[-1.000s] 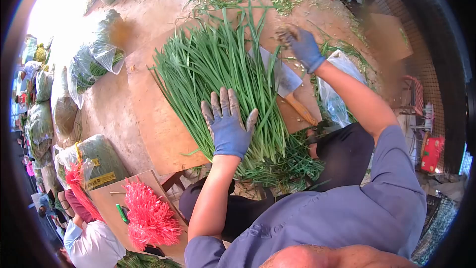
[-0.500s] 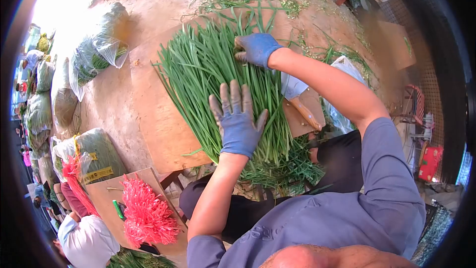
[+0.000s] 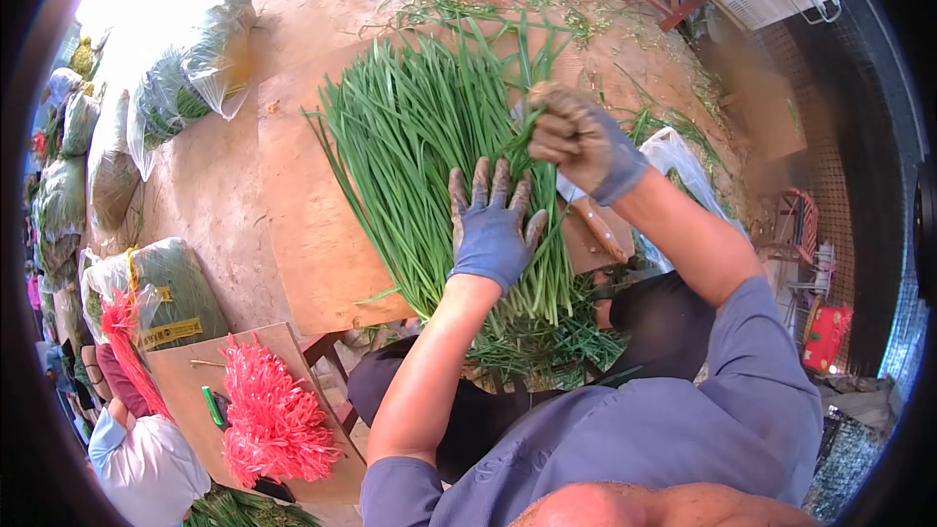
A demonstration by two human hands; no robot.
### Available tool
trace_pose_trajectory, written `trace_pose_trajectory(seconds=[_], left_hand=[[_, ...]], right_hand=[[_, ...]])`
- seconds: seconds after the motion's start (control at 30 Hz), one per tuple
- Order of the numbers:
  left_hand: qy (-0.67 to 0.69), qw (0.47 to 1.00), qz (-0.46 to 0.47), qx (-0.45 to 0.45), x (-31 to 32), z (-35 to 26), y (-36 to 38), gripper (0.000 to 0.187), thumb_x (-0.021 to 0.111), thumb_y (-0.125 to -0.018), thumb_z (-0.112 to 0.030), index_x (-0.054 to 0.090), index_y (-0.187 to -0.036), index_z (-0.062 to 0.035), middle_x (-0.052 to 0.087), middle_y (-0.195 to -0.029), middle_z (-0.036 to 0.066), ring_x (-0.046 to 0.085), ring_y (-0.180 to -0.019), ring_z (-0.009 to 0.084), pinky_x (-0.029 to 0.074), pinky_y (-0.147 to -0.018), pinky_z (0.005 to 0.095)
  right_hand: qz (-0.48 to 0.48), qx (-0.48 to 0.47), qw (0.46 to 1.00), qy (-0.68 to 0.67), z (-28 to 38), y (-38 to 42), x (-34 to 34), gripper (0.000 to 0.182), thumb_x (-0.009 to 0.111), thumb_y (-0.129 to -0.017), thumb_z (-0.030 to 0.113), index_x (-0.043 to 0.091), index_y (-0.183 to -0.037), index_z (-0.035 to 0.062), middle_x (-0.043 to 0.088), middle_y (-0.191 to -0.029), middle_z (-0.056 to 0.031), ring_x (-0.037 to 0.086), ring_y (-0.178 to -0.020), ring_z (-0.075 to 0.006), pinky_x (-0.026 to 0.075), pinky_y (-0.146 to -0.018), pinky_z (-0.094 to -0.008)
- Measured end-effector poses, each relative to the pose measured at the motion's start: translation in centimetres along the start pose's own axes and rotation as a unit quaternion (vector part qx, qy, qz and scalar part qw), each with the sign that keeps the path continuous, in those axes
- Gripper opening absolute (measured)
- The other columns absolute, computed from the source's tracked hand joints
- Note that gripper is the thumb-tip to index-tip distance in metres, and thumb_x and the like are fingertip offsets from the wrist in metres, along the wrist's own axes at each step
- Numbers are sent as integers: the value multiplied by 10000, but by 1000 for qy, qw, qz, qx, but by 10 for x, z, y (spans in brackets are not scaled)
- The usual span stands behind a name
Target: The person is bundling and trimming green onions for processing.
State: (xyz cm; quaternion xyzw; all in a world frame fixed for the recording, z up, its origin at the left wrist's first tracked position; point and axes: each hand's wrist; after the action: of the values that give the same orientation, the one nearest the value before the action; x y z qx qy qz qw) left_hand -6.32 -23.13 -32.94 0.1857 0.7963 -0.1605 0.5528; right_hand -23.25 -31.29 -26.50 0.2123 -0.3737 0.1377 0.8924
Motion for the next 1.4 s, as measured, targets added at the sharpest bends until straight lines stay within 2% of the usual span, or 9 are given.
trace_pose_trajectory(seconds=[0.2,0.4,0.5,0.6,0.8,1.0,1.1,1.23,1.4], left_hand=[[-22,1000,-5,0,5,0,0,587,416,-953,-512,471,-1426,-168,364,-1520,145,224,-1453,332,-3,-1168,577],[-19,999,-26,7,6,-2,0,591,460,-934,-509,483,-1417,-170,373,-1508,167,257,-1438,344,12,-1169,574],[-20,999,-32,14,4,-3,3,587,481,-928,-500,487,-1412,-169,388,-1496,173,280,-1425,352,35,-1173,560],[-21,999,-45,21,1,-4,2,574,521,-922,-457,491,-1406,-152,407,-1482,177,303,-1414,351,80,-1174,549],[-41,996,-79,30,7,0,4,541,555,-920,-378,497,-1396,-127,447,-1451,177,342,-1392,338,143,-1177,509],[-3,980,-191,47,-3,-9,2,399,566,-918,-241,579,-1292,-103,540,-1344,155,436,-1312,328,228,-1145,497],[61,964,-242,87,-18,-20,4,339,579,-910,-200,622,-1228,-93,574,-1301,131,465,-1292,310,243,-1139,488],[111,966,-187,142,-14,-30,7,330,587,-910,-219,634,-1217,-105,586,-1298,103,483,-1280,304,241,-1143,485],[75,973,-106,194,2,-39,6,368,541,-930,-322,632,-1230,-132,565,-1332,105,439,-1319,321,174,-1160,534]], right_hand=[[-137,-215,966,-38,104,28,-61,158,546,-960,196,527,-810,150,352,-613,67,320,-503,-53,290,-497,-242],[-268,-89,850,444,118,19,-113,321,592,-938,361,605,-1114,93,568,-739,-47,526,-580,-152,428,-542,-308],[-329,-398,486,705,100,12,-108,481,611,-915,426,572,-1209,48,641,-848,-172,636,-752,-330,497,-634,-409],[-355,-438,438,700,81,45,-69,508,611,-913,453,551,-1167,16,641,-965,-228,620,-838,-426,480,-696,-471],[-127,-97,474,866,-24,117,-65,459,631,-839,457,604,-1031,42,621,-938,-209,612,-870,-406,486,-760,-480],[-153,-226,382,883,-49,117,-68,393,608,-869,405,596,-1054,59,637,-883,-174,631,-821,-369,495,-690,-484],[-203,-163,484,836,-51,133,-40,393,620,-861,381,579,-1094,68,647,-806,-151,642,-744,-351,502,-622,-471],[-261,-178,493,811,-83,156,-43,336,630,-860,320,565,-1073,69,655,-792,-155,641,-710,-373,506,-618,-478],[-174,-133,541,812,-127,167,-49,319,621,-870,305,560,-1060,55,639,-829,-214,634,-745,-392,503,-655,-487]])
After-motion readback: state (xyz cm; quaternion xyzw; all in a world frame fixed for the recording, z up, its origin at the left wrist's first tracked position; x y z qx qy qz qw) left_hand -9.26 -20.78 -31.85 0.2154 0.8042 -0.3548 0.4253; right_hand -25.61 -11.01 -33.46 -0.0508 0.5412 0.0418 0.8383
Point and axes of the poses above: each hand's wrist, its own y-axis away from the middle knuckle, its own x-axis out of the palm, z = x × y
